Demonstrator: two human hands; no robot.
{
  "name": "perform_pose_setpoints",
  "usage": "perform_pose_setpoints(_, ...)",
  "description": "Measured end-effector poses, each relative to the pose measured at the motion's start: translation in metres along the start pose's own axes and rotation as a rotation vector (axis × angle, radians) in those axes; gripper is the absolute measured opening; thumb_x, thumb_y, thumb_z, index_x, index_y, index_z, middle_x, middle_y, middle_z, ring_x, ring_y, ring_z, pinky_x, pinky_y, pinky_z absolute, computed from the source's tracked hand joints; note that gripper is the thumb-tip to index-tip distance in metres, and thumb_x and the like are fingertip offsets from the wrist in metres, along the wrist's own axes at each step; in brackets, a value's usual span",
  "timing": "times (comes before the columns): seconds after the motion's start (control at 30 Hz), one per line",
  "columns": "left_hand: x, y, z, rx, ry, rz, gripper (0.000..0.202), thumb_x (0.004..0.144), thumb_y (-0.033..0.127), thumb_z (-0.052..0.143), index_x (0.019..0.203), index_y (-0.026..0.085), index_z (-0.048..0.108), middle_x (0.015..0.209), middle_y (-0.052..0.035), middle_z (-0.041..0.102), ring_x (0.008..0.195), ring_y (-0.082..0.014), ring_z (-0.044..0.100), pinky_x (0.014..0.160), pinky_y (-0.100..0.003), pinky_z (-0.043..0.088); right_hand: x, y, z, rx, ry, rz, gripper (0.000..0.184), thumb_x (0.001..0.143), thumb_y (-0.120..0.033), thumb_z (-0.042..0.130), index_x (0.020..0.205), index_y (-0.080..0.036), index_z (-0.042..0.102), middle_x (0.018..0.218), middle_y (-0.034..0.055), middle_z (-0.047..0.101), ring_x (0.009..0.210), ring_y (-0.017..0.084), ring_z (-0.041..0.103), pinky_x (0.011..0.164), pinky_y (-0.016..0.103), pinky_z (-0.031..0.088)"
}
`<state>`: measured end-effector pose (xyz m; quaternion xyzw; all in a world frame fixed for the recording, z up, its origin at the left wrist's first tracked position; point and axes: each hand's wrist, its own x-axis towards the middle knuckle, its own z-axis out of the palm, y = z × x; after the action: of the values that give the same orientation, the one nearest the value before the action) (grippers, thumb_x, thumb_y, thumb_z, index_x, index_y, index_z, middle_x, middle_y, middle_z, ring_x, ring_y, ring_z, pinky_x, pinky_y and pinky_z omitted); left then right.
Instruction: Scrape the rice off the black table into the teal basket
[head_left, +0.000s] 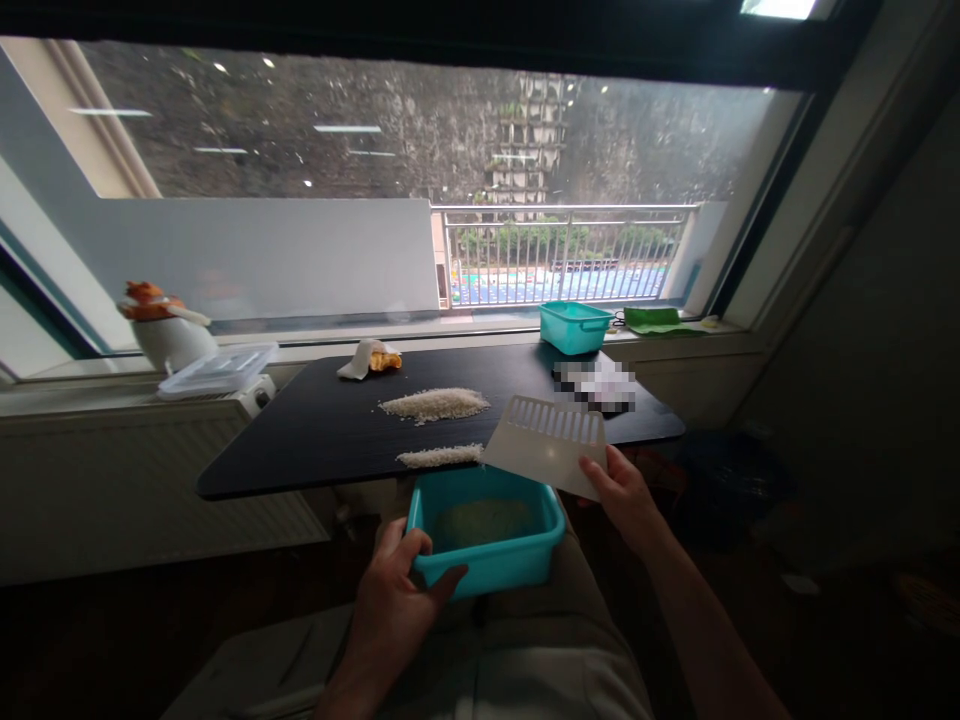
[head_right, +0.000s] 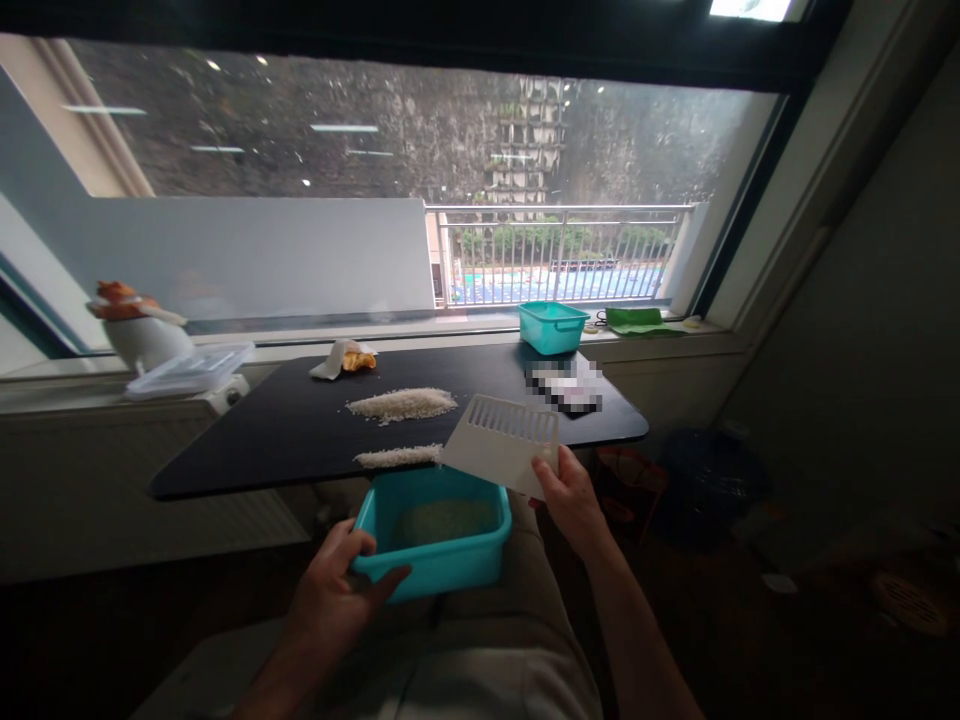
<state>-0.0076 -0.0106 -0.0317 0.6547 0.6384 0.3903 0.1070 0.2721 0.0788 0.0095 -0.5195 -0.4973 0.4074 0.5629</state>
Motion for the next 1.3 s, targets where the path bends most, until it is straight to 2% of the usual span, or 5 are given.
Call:
perform_pose_setpoints(0.2, 0.001, 0.003, 0.0, 0.0, 0.009, 0.001, 0.03, 0.071, 0.041, 0.074, 0.071, 0.022, 0.051, 0.087, 0.0021, 0.052, 0.07, -0.015, 0.058, 0.058, -0.023, 0.047, 0.009, -0.006, 0.0, -0.014, 0.021, -0.027, 0.034, 0.077, -0.043, 0.064, 0.098, -0.018, 0.064, 0.075, 0.0027, 0.07, 0.062, 0.022, 0.065, 0.044, 0.028, 0.053)
perform_pose_setpoints(0.4, 0.002, 0.004, -0.001, 0.007, 0.014, -0.008, 0.031, 0.069, 0.042, 0.076, 0.069, 0.022, 0.051, 0.083, 0.003, 0.051, 0.062, -0.0126, 0.054, 0.053, -0.023, 0.045, 0.025, -0.003, 0.006, -0.044, 0.028, -0.024, 0.036, 0.074, -0.043, 0.065, 0.1, -0.018, 0.065, 0.083, 0.0046, 0.073, 0.067, 0.023, 0.066, 0.047, 0.029, 0.054)
perform_pose_setpoints(0.63, 0.001, 0.002, 0.0, -0.004, 0.009, -0.005, 0.03, 0.07, 0.042, 0.074, 0.07, 0.022, 0.052, 0.084, 0.0023, 0.051, 0.064, -0.013, 0.055, 0.053, -0.022, 0.045, 0.022, 0.001, 0.007, -0.028, 0.011, -0.004, 0.033, 0.073, -0.041, 0.065, 0.096, -0.018, 0.066, 0.074, 0.0026, 0.07, 0.061, 0.021, 0.064, 0.042, 0.028, 0.052)
perform_pose_setpoints(0.93, 0.001, 0.004, -0.001, -0.002, 0.022, -0.002, 0.029, 0.069, 0.042, 0.075, 0.07, 0.022, 0.053, 0.085, 0.0023, 0.052, 0.064, -0.0133, 0.056, 0.055, -0.023, 0.046, 0.01, -0.004, -0.001, -0.006, -0.037, -0.01, 0.036, 0.074, -0.042, 0.067, 0.098, -0.017, 0.067, 0.075, 0.0029, 0.071, 0.06, 0.021, 0.064, 0.041, 0.027, 0.052)
perform_pose_setpoints(1.3, 0.001, 0.003, -0.002, -0.009, 0.023, -0.002, 0.029, 0.069, 0.042, 0.075, 0.069, 0.022, 0.053, 0.082, 0.0031, 0.051, 0.061, -0.0121, 0.054, 0.051, -0.021, 0.045, 0.028, -0.001, 0.006, -0.028, 0.018, -0.005, 0.036, 0.071, -0.042, 0.066, 0.098, -0.019, 0.066, 0.077, 0.0029, 0.072, 0.064, 0.023, 0.066, 0.046, 0.029, 0.053)
